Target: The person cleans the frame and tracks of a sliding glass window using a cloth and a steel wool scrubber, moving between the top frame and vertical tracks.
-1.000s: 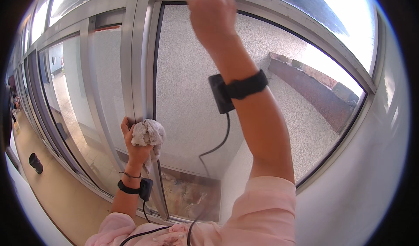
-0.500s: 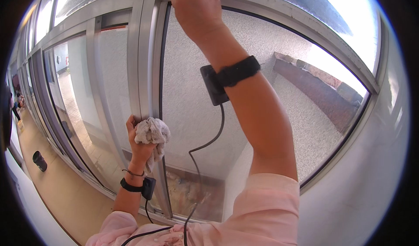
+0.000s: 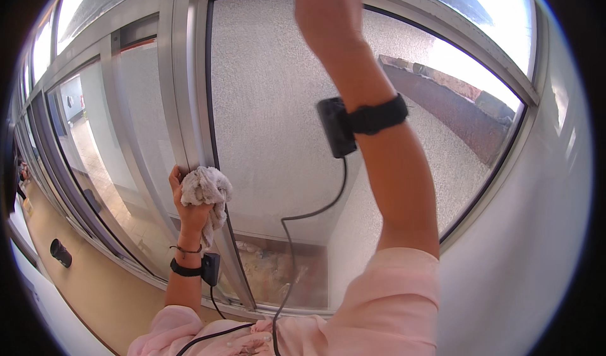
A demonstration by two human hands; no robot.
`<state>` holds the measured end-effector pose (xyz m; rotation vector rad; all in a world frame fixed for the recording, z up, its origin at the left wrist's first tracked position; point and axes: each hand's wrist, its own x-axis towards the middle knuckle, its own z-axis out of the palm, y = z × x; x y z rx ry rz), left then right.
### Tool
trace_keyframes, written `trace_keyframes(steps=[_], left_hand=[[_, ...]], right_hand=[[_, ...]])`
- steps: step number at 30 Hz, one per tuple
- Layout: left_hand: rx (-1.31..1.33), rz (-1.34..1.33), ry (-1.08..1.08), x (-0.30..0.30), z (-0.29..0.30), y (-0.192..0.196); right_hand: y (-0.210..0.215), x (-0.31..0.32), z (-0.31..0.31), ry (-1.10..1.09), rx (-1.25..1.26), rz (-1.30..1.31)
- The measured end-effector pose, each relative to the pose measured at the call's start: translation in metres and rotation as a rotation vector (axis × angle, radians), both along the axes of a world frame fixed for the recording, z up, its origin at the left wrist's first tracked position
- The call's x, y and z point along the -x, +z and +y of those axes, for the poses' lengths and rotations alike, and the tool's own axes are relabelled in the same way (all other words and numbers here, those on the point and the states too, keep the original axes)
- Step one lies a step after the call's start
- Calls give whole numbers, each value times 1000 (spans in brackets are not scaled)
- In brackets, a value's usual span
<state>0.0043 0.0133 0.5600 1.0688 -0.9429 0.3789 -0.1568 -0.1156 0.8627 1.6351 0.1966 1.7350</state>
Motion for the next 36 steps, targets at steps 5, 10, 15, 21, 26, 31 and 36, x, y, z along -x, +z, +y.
trace_keyframes(steps=[5,10,15,21,26,31,36], left_hand=[[-64,-166,180,-1,-3,-3],[-13,-98,107,0,-6,0],[-39,-26,-18,-5,3,-1],[-85,-183,230,-1,-9,-4],[19,-3,-1,-3,-6,-4],[-25,-148,105,-9,-9,-9],[15,-146,119,-3,-13,-6]], right_hand=[[-9,64,-55,-256,-42,-257],[-2,-21,0,122,-21,-54],[-1,31,-32,-82,14,-119],[-5,72,-55,-336,29,-351],[-5,25,-16,-51,-60,-78],[-9,92,-62,-223,-57,-250],[-10,21,-37,-234,-116,-298]])
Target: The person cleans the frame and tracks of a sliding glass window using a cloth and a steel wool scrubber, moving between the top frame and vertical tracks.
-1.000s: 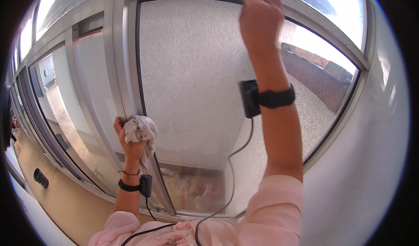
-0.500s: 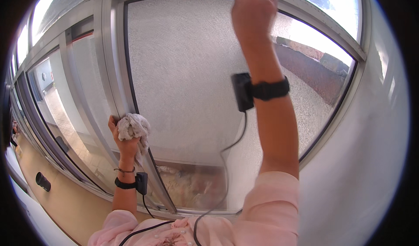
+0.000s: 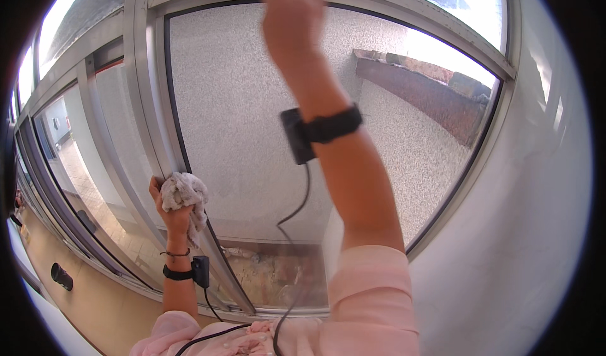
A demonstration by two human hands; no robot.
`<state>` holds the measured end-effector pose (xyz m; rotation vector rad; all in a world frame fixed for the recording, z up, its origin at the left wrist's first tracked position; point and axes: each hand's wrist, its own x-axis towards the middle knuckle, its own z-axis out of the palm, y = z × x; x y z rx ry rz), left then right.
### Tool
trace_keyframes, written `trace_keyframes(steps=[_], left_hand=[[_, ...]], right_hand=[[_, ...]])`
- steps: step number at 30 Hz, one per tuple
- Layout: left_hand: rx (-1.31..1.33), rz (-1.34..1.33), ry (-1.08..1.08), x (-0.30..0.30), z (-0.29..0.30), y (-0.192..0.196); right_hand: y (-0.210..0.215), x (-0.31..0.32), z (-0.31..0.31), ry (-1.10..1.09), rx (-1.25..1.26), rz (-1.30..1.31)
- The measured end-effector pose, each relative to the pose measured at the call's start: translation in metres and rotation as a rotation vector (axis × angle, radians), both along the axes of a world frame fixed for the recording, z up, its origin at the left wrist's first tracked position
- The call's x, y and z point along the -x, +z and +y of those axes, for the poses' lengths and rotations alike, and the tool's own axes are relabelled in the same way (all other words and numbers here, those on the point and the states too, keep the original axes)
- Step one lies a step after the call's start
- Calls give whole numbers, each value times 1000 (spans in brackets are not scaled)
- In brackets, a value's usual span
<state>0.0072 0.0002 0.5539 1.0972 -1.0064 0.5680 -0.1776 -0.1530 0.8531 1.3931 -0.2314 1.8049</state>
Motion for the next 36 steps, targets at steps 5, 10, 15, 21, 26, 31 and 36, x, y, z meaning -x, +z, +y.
trace_keyframes(steps=[5,10,15,21,26,31,36], left_hand=[[-65,29,-63,-6,15,1],[-81,-34,127,7,10,4],[-60,8,53,2,4,3],[-46,90,-78,-3,11,1],[-66,-71,145,2,6,2],[-29,91,-101,2,10,5],[-52,30,-31,3,11,4]], right_hand=[[8,-16,22,177,48,202],[-5,88,-34,-1,47,-33],[2,4,-2,-18,51,20],[9,8,0,32,158,135],[2,0,9,53,142,29],[7,-33,40,366,102,258],[5,54,-33,-15,111,65]])
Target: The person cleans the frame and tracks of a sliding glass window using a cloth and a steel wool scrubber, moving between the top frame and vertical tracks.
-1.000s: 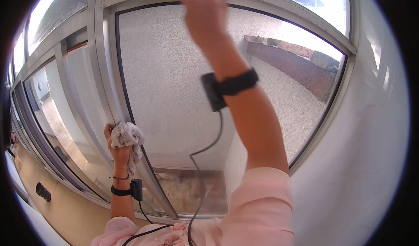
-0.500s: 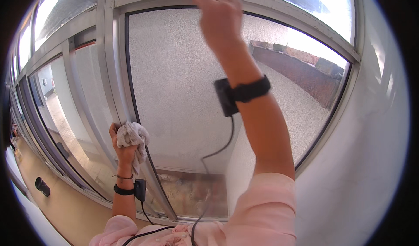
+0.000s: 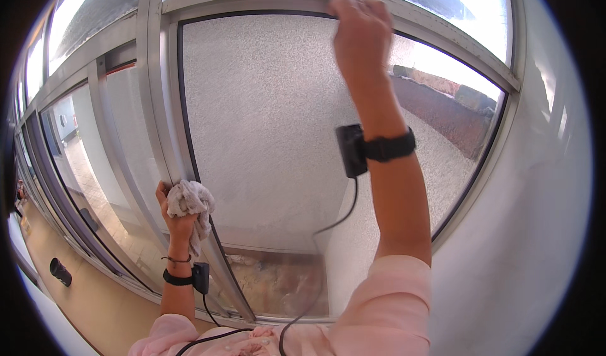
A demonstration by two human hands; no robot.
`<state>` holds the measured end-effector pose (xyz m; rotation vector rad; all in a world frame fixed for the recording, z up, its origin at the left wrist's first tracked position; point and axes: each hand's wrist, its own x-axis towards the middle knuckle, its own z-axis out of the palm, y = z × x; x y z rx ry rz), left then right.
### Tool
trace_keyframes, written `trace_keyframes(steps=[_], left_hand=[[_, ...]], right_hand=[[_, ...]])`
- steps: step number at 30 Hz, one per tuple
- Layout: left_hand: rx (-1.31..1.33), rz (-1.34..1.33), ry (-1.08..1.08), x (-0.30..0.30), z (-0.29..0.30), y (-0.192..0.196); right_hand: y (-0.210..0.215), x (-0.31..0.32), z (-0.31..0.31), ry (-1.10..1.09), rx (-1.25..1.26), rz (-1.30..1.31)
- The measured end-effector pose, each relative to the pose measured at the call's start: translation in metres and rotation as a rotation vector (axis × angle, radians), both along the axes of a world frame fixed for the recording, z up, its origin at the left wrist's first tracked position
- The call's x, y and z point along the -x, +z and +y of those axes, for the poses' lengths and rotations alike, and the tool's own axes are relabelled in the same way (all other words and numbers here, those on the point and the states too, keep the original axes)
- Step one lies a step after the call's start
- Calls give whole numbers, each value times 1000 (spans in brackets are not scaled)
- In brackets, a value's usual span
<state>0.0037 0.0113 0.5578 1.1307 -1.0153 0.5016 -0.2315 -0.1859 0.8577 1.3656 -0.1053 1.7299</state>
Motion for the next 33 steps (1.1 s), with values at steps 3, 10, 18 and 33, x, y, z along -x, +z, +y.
trace_keyframes(steps=[3,10,18,33], left_hand=[[2,-72,106,-4,-4,-2],[1,137,-117,-2,-1,2],[10,56,2,5,-7,4],[-40,-76,67,-8,-1,-6]], right_hand=[[-2,-9,18,13,-37,-54],[3,-36,42,34,-22,83],[2,-31,34,-49,-90,-43],[22,80,18,310,-660,229]])
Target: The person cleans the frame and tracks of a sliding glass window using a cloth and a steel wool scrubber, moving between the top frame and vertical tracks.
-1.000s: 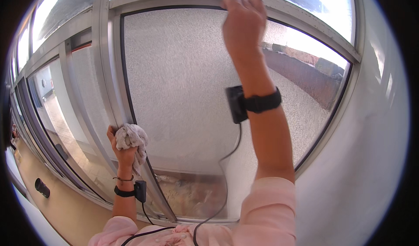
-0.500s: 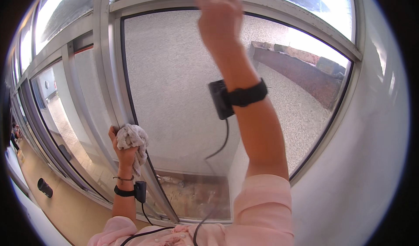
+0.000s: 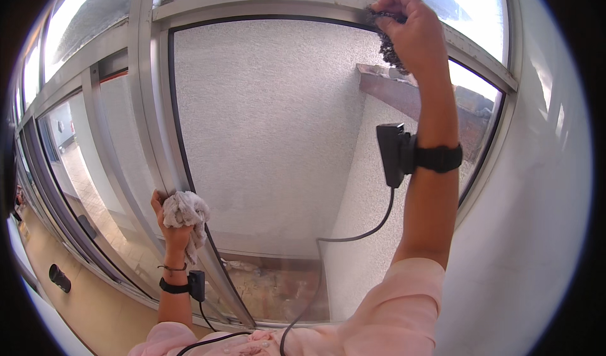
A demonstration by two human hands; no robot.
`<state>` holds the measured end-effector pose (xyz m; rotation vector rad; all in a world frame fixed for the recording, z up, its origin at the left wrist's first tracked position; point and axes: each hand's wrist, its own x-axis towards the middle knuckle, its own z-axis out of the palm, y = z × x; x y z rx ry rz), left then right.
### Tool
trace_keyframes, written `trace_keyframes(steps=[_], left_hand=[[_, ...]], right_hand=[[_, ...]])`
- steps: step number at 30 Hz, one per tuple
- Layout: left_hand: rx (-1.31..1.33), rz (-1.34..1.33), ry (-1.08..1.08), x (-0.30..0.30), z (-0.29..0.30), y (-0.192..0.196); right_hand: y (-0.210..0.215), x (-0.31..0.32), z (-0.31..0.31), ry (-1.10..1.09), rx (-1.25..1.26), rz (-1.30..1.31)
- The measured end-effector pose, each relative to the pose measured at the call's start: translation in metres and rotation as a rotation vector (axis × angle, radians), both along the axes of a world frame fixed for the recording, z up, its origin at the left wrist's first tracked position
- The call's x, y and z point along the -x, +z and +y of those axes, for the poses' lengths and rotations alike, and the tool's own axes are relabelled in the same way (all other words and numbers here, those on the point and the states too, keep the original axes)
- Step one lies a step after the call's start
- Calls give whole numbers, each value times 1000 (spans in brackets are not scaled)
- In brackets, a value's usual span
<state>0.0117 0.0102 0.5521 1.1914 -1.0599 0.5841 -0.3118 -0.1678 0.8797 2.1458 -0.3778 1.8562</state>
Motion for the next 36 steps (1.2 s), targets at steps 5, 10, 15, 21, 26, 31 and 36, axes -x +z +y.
trace_keyframes(steps=[5,10,15,21,26,31,36], left_hand=[[22,93,-72,0,-2,-5],[-25,-23,67,0,1,-1],[19,180,-58,5,-3,3],[57,265,-183,10,2,6],[84,120,-84,5,-4,-1],[46,186,-129,7,4,7],[93,134,-86,15,-8,9]], right_hand=[[28,11,14,-294,-89,240],[52,4,12,-376,-54,387],[46,-60,77,-72,-244,341],[48,-18,56,-95,-399,307],[55,-62,64,-59,-202,331],[60,-56,52,-285,-88,361],[61,3,-15,-417,-17,290]])
